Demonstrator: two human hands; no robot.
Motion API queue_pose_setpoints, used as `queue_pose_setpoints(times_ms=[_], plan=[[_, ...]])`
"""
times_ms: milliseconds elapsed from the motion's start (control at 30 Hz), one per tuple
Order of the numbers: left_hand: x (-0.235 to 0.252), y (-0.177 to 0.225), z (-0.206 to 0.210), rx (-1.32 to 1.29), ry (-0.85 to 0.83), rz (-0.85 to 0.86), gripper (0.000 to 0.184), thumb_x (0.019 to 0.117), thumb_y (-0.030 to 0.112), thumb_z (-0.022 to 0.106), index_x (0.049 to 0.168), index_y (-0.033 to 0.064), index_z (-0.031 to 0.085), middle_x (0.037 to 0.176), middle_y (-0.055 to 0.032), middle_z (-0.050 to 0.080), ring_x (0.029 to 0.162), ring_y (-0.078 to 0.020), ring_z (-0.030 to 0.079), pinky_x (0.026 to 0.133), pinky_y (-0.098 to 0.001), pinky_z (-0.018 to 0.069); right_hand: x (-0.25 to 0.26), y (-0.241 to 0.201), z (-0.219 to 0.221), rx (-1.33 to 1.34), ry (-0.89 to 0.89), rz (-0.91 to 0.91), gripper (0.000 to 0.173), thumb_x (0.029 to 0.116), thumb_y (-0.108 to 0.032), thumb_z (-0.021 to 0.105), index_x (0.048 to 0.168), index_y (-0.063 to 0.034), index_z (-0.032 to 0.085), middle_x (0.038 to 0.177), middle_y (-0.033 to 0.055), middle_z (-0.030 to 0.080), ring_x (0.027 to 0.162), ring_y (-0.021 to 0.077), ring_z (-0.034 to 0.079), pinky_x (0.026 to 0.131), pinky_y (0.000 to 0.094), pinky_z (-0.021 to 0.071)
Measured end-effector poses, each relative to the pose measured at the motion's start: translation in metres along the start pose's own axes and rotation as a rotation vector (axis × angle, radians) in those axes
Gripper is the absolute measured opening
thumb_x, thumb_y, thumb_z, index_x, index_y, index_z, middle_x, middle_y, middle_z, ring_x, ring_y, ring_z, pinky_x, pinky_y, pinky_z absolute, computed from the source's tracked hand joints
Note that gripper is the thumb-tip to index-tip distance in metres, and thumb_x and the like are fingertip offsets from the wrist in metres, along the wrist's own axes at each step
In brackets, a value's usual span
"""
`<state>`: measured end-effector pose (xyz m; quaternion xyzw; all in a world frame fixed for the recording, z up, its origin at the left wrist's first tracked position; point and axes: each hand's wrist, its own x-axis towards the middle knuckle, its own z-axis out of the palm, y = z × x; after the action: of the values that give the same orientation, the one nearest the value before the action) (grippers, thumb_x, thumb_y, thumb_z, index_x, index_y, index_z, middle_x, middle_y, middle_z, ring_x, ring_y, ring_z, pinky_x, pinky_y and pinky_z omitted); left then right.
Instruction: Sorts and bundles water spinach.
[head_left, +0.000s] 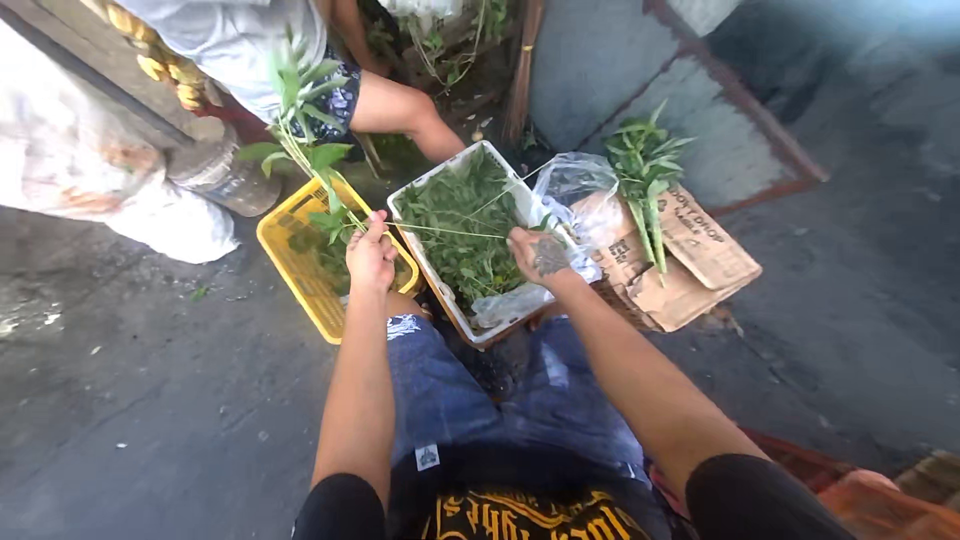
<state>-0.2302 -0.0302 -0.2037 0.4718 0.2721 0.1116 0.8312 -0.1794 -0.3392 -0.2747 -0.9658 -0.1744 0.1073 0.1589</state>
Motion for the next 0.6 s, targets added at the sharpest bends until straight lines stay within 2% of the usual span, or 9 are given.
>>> queue_pose_setpoints(times_ms=[33,100,167,200,300,367,433,500,600], plan=[[-0.001,0.001,0.001,-0.001,-0.001,0.0,0.017,0.1059,0.025,0.057,0.111,0.0107,0.065,0.077,0.002,0.056,0.044,-0.0037,0.035,0.04,-0.0167,0.0332,0.002,0.0,0.0,0.002,-0.023,0.023,0.027,0.1049,-0.028,0.056,0.123,-0.012,0.068,0.122,0.0175,0.068,0.118,0.0405,0.063,0.098,0.064,0.0495],[-0.004,-0.003,0.007,0.01,-0.004,-0.015,0.017,0.1059,0.024,0.057,0.112,0.0109,0.065,0.078,0.002,0.056,0.044,-0.0036,0.035,0.04,-0.0166,0.0333,0.007,-0.007,-0.007,0.011,0.018,0.043,0.049,0.0878,-0.022,0.073,0.135,-0.015,0.064,0.136,0.0182,0.061,0.128,0.0421,0.055,0.101,0.0667,0.0447],[-0.006,-0.009,0.013,0.01,-0.027,-0.026,0.016,0.1054,0.023,0.058,0.111,0.0104,0.065,0.076,0.0017,0.056,0.044,-0.0037,0.035,0.039,-0.0169,0.033,0.008,-0.024,-0.021,0.096,0.144,0.003,0.069,0.0738,-0.024,0.078,0.14,-0.0144,0.06,0.139,0.0177,0.058,0.13,0.0408,0.054,0.101,0.0639,0.0471],[-0.007,-0.011,0.015,0.006,-0.046,-0.028,0.016,0.1056,0.023,0.057,0.111,0.0102,0.065,0.075,0.0016,0.056,0.044,-0.0039,0.035,0.039,-0.0169,0.0331,0.009,-0.037,-0.027,0.156,0.177,-0.04,0.072,0.0738,-0.028,0.077,0.142,-0.0148,0.058,0.142,0.0161,0.058,0.132,0.0382,0.054,0.104,0.0612,0.0475],[-0.011,-0.022,0.026,0.003,-0.104,-0.048,0.015,0.1057,0.022,0.057,0.111,0.0105,0.066,0.074,0.0024,0.054,0.044,-0.0035,0.035,0.039,-0.0167,0.0336,0.012,-0.082,-0.027,0.27,0.133,-0.209,0.056,0.0968,-0.044,0.066,0.144,-0.0156,0.058,0.141,0.0113,0.061,0.135,0.0305,0.054,0.114,0.0546,0.0436],[-0.011,-0.022,0.031,0.029,-0.116,-0.059,0.016,0.1057,0.025,0.057,0.112,0.0127,0.065,0.076,0.0034,0.054,0.044,-0.003,0.034,0.04,-0.016,0.0329,0.018,-0.092,-0.011,0.19,0.187,-0.296,0.039,0.1065,-0.044,0.049,0.121,-0.0128,0.068,0.112,0.0096,0.073,0.115,0.0282,0.067,0.111,0.0511,0.0457],[-0.006,-0.014,0.027,0.057,-0.073,-0.045,0.015,0.1053,0.023,0.057,0.108,0.0112,0.066,0.072,0.0035,0.054,0.043,-0.0028,0.034,0.038,-0.0162,0.0318,0.019,-0.079,0.007,0.062,0.238,-0.342,0.04,0.1095,-0.041,0.041,0.106,-0.0127,0.069,0.088,0.0071,0.073,0.093,0.0266,0.072,0.108,0.051,0.0481],[0.0,-0.003,0.017,0.076,-0.027,-0.034,0.015,0.1054,0.022,0.057,0.107,0.0106,0.066,0.073,0.0023,0.056,0.043,-0.0035,0.035,0.039,-0.0169,0.0317,0.013,-0.06,0.01,-0.006,0.152,-0.309,0.04,0.1102,-0.04,0.039,0.11,-0.0125,0.069,0.089,0.0081,0.074,0.092,0.0275,0.073,0.109,0.0525,0.0471],[0.003,-0.003,0.009,0.067,0.02,-0.052,0.015,0.1053,0.024,0.058,0.109,0.0117,0.065,0.074,0.0026,0.054,0.044,-0.0035,0.034,0.039,-0.0167,0.0315,0.004,-0.048,0.004,-0.01,-0.046,-0.154,0.039,0.1103,-0.041,0.041,0.115,-0.014,0.068,0.098,0.0112,0.074,0.095,0.0317,0.072,0.094,0.0549,0.0542]])
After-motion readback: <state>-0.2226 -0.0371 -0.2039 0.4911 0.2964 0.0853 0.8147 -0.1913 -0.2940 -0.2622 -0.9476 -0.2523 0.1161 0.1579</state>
